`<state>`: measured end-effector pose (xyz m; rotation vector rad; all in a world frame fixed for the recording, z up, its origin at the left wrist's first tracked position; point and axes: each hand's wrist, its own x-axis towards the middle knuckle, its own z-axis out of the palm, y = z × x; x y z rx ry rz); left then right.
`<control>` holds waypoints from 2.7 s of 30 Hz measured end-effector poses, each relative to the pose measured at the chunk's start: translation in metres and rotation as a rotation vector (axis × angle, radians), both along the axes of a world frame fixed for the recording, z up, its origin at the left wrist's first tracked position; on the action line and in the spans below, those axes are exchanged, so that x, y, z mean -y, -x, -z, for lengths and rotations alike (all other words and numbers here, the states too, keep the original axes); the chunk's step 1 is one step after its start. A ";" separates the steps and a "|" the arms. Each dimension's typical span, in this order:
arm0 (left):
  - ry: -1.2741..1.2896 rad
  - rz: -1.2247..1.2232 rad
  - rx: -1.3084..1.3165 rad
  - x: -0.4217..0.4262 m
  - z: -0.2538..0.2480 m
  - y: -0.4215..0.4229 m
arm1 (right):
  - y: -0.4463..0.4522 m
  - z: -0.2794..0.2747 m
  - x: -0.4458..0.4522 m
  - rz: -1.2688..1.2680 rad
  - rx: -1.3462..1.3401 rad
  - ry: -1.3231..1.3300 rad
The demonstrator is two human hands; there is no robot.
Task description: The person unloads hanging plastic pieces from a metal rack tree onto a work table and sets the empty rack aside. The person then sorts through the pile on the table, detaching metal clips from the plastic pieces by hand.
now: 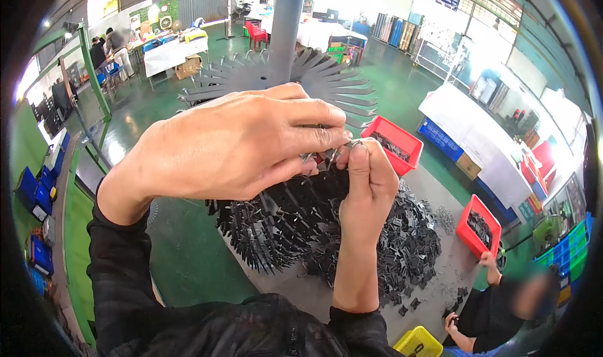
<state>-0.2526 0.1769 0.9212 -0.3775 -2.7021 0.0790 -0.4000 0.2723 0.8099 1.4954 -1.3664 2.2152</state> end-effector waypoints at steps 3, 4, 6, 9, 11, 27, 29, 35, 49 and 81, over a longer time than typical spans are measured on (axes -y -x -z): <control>0.023 0.015 -0.003 -0.001 -0.001 0.002 | -0.001 -0.003 -0.003 -0.052 0.068 0.030; 0.017 0.013 -0.004 -0.003 -0.001 0.002 | -0.007 -0.003 -0.004 0.049 0.066 0.020; 0.018 0.005 -0.008 -0.004 0.001 0.002 | -0.013 -0.004 -0.004 0.169 0.070 0.010; 0.016 -0.034 -0.015 -0.006 0.001 0.004 | -0.008 0.001 -0.001 0.358 -0.044 0.038; -0.022 -0.100 -0.023 -0.011 0.002 0.003 | 0.016 0.018 0.001 0.637 -0.307 0.087; -0.080 -0.123 0.076 0.008 -0.011 -0.013 | 0.123 0.134 -0.090 0.916 -0.049 -1.152; -0.056 -0.114 0.085 0.010 -0.015 -0.015 | 0.113 0.112 -0.079 0.709 -0.146 -0.972; -0.035 -0.037 0.056 0.014 -0.013 -0.012 | 0.030 0.007 -0.021 -0.158 0.025 -0.217; -0.062 -0.029 -0.046 0.005 -0.002 -0.014 | -0.008 -0.010 0.011 0.009 -0.110 0.005; -0.067 -0.022 -0.026 0.013 -0.004 -0.020 | -0.001 -0.020 0.003 -0.231 -0.106 -0.178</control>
